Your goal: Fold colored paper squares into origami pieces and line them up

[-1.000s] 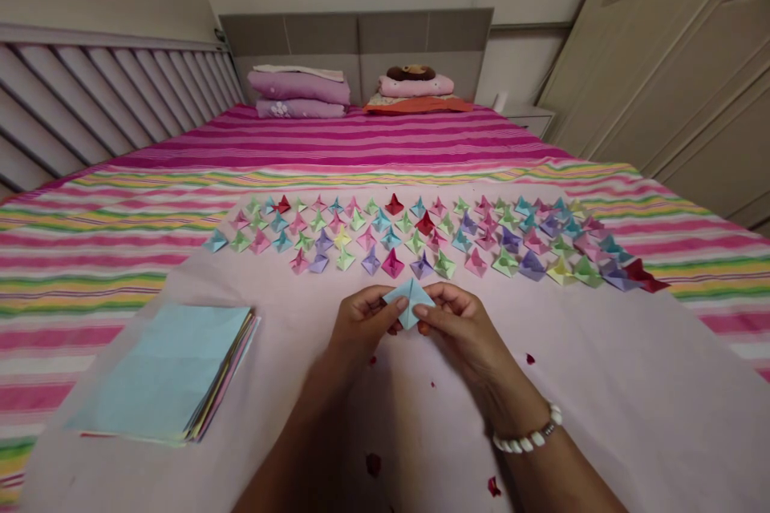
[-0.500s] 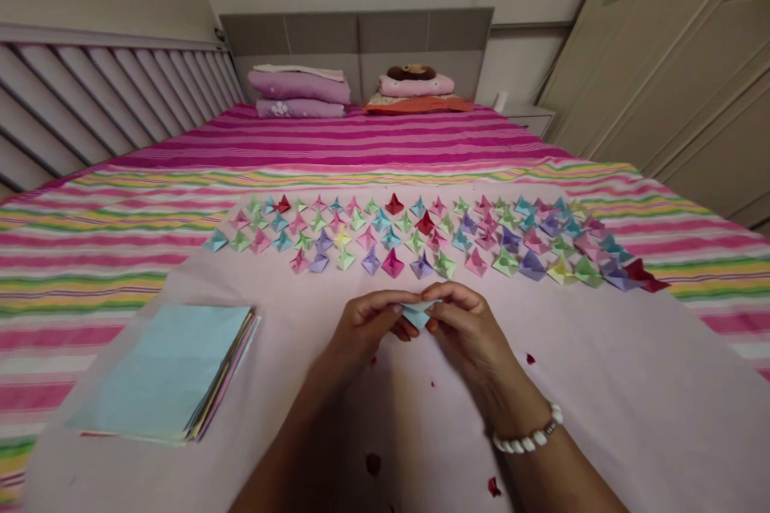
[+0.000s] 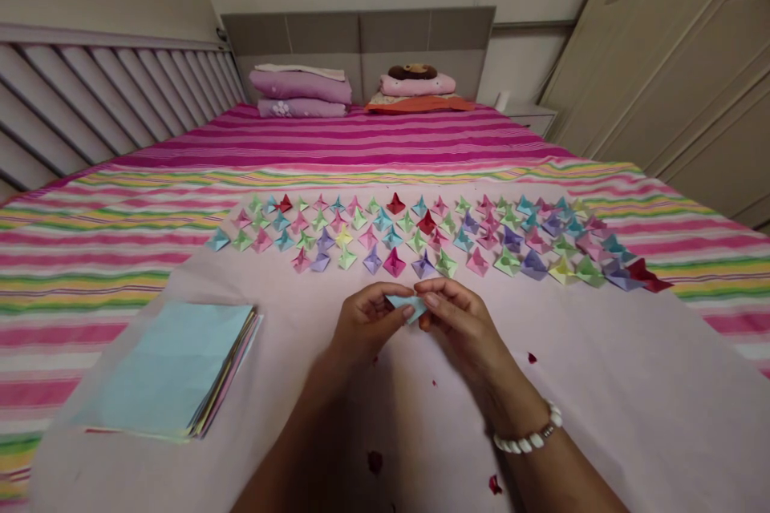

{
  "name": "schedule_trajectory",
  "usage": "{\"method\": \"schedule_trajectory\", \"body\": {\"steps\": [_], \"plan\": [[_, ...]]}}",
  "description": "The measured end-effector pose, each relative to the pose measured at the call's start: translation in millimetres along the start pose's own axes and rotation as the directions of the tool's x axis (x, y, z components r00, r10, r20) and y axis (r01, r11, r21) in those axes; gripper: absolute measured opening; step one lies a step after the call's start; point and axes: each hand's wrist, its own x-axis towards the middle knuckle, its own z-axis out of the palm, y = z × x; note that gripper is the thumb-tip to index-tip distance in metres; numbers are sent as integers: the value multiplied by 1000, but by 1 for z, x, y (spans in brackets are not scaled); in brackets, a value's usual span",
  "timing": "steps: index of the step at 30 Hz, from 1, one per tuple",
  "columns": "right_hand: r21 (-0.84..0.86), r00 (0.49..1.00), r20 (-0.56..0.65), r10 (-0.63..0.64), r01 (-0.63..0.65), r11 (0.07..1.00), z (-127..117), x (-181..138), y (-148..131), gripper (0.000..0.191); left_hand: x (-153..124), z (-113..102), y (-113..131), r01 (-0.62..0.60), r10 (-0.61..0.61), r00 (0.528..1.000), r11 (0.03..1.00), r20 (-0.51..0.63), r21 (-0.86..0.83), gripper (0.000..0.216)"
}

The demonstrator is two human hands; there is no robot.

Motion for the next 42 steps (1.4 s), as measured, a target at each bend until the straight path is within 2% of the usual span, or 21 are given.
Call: {"method": "schedule_trajectory", "body": {"steps": [4,11,19,24,26,29,33,36,39,42], "plan": [[-113,999,-27,-20,17,993,-1,1,1,18,0,1,-1,-6,5,1000,1000,-17,-24,48],[-155,992,-20,-125,121,981,-2,1,-2,16,1,0,0,49,-48,998,999,30,-17,23],[-162,995,20,-95,97,982,-1,1,-2,12,-2,-6,-6,53,-50,998,996,-36,68,34],[-181,992,-22,-125,119,976,-1,1,0,10,1,-4,-8,32,-32,999,999,-6,2,26],[-189,983,-62,-173,158,969,-2,2,0,8,3,-3,-10,64,-63,998,997,18,-33,22],[-185,969,-88,-232,213,959,-3,2,-1,7,5,-5,-13,116,-117,993,990,-5,-83,20],[-177,981,-57,-185,173,969,-2,1,-1,16,5,-5,-13,107,-111,994,986,-24,-130,13],[-180,982,-98,-162,142,973,-2,2,1,18,5,-4,-11,144,-152,988,974,-31,-174,17],[-142,975,-134,-177,158,977,-4,3,3,16,4,-2,-8,152,-155,988,967,0,-203,30],[-97,974,-142,-178,165,981,-3,4,4,15,2,-1,-7,156,-149,986,980,69,-124,31]]}}
